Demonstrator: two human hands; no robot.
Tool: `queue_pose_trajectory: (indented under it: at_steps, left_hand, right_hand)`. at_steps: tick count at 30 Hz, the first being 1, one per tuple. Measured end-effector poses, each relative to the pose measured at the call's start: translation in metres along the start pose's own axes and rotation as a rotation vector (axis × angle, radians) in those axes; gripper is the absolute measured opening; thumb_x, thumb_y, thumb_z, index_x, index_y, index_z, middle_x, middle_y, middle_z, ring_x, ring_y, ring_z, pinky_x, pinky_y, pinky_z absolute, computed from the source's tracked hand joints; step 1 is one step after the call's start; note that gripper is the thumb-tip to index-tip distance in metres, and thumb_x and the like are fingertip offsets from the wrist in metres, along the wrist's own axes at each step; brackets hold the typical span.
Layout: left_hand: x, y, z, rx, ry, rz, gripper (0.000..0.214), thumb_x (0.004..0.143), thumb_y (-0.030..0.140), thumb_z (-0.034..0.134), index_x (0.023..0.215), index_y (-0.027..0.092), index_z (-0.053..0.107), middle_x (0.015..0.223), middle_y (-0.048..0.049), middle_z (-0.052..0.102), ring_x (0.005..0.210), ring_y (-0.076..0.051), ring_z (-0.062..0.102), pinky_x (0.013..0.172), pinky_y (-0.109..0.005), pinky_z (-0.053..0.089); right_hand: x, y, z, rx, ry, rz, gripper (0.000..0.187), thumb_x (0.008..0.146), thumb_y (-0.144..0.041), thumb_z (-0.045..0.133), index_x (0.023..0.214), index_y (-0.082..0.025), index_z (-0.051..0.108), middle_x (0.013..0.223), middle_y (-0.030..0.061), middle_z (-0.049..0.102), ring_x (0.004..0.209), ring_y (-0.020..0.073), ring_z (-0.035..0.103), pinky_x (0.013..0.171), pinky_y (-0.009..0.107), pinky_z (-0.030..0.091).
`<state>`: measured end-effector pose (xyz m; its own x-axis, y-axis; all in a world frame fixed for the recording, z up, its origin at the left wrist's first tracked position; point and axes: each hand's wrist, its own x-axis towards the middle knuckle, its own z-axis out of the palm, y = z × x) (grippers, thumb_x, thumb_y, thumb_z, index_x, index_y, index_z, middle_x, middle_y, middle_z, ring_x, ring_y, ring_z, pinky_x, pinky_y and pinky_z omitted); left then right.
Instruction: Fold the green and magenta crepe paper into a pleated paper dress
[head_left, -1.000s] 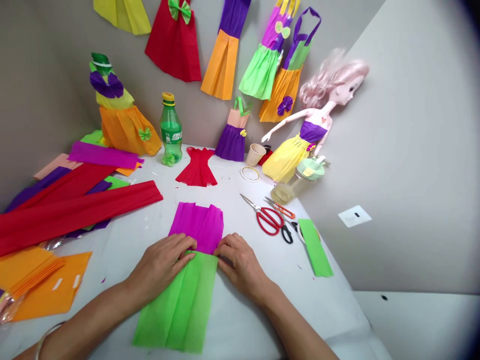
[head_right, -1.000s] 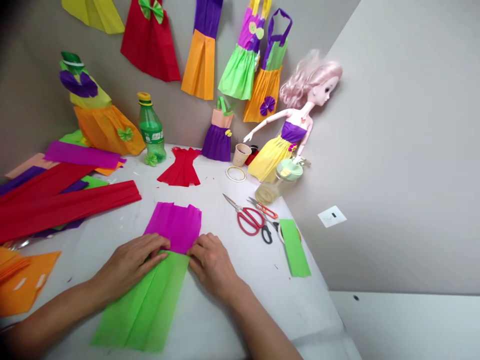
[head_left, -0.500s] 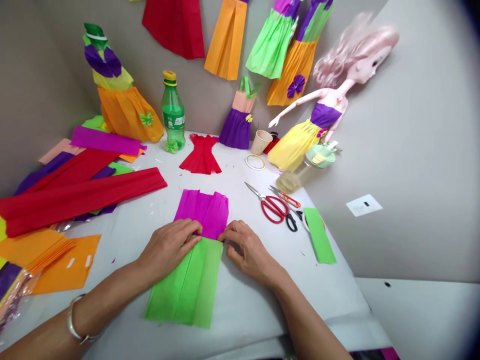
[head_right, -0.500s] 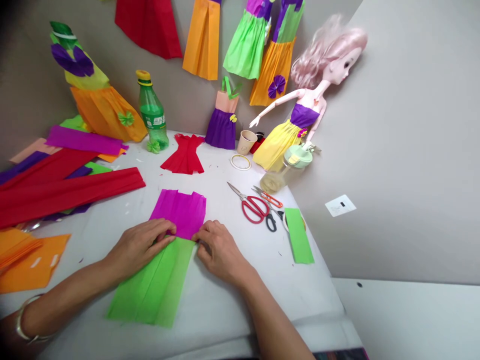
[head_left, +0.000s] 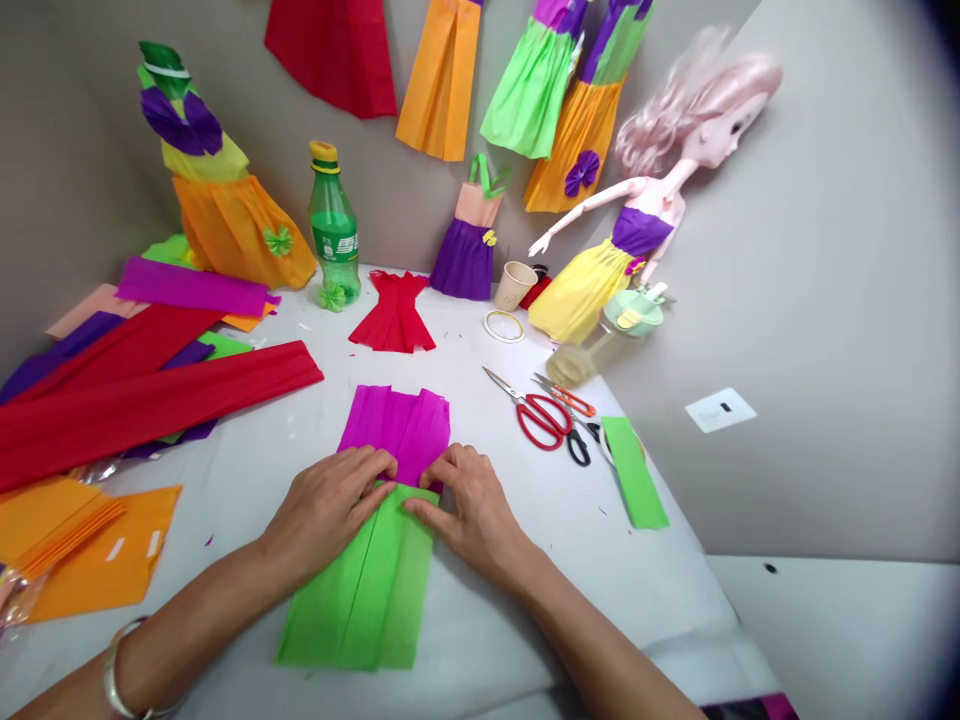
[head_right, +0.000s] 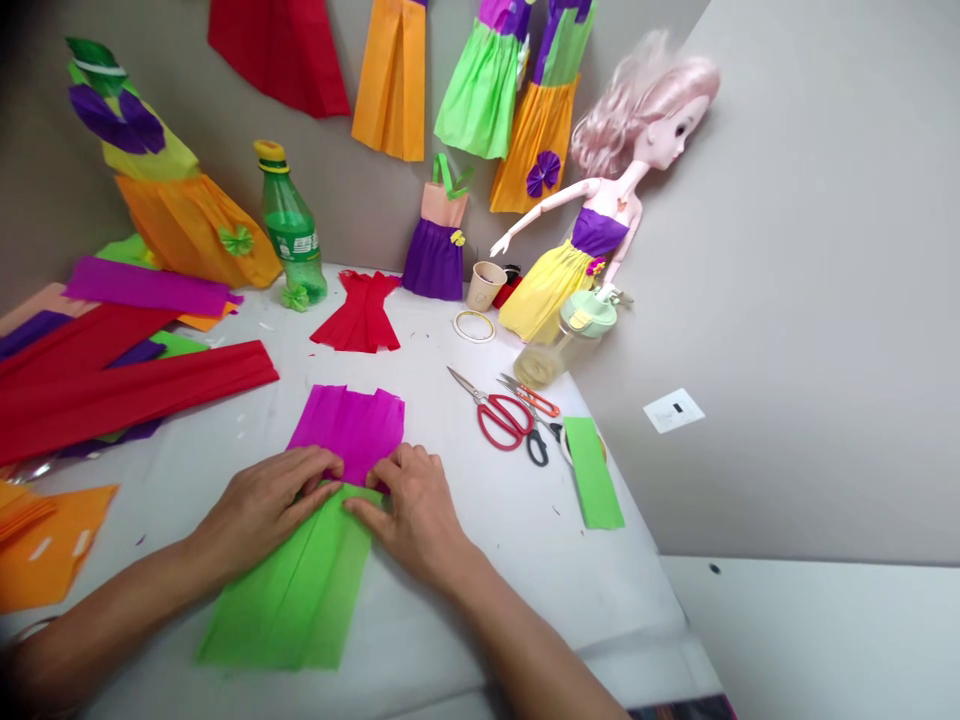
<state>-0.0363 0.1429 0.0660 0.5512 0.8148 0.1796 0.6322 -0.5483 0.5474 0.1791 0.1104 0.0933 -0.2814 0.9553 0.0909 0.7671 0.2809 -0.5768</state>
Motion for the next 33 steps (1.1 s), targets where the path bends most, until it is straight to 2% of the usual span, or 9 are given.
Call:
queue_pose_trajectory:
  at_steps: [5, 12, 25, 33]
  left_hand:
    - [-0.0002, 0.0007, -0.0005, 0.0, 0.003, -0.009, 0.015, 0.102, 0.032, 0.045, 0.097, 0.024, 0.056, 0.083, 0.0014, 0.061, 0.075, -0.018, 0.059, 0.068, -0.029, 0.042]
    - [-0.001, -0.0026, 0.0015, 0.036, 0.039, 0.025, 0.018, 0.104, 0.035, 0.043, 0.099, 0.024, 0.057, 0.081, 0.0013, 0.06, 0.074, -0.018, 0.06, 0.067, -0.029, 0.043]
    - [0.0024, 0.0037, 0.0027, 0.109, 0.091, 0.059, 0.026, 0.106, 0.043, 0.041, 0.097, 0.025, 0.057, 0.082, 0.0011, 0.065, 0.073, -0.019, 0.063, 0.068, -0.031, 0.044]
    - [0.0009, 0.0023, 0.0063, 0.201, 0.137, 0.112, 0.022, 0.107, 0.04, 0.04, 0.102, 0.024, 0.055, 0.088, -0.0008, 0.068, 0.077, -0.021, 0.067, 0.072, -0.034, 0.046]
  right_hand:
    - [0.0009, 0.0007, 0.0018, -0.006, -0.001, 0.029, 0.013, 0.09, -0.024, 0.075, 0.085, -0.021, 0.063, 0.089, 0.0008, 0.059, 0.088, 0.0191, 0.052, 0.079, 0.034, 0.036]
    - [0.0013, 0.0037, 0.0036, -0.024, 0.0, 0.023, 0.015, 0.095, -0.019, 0.066, 0.081, -0.02, 0.06, 0.089, 0.0027, 0.059, 0.086, 0.0198, 0.051, 0.077, 0.035, 0.037]
    - [0.002, 0.0006, 0.0056, -0.091, 0.008, 0.042, 0.018, 0.094, -0.025, 0.069, 0.081, -0.021, 0.057, 0.087, 0.0028, 0.057, 0.084, 0.0202, 0.05, 0.076, 0.035, 0.038]
    - [0.002, -0.0001, 0.0097, -0.152, 0.004, 0.043, 0.023, 0.095, -0.027, 0.068, 0.078, -0.021, 0.055, 0.085, 0.0035, 0.057, 0.083, 0.0212, 0.049, 0.073, 0.036, 0.036]
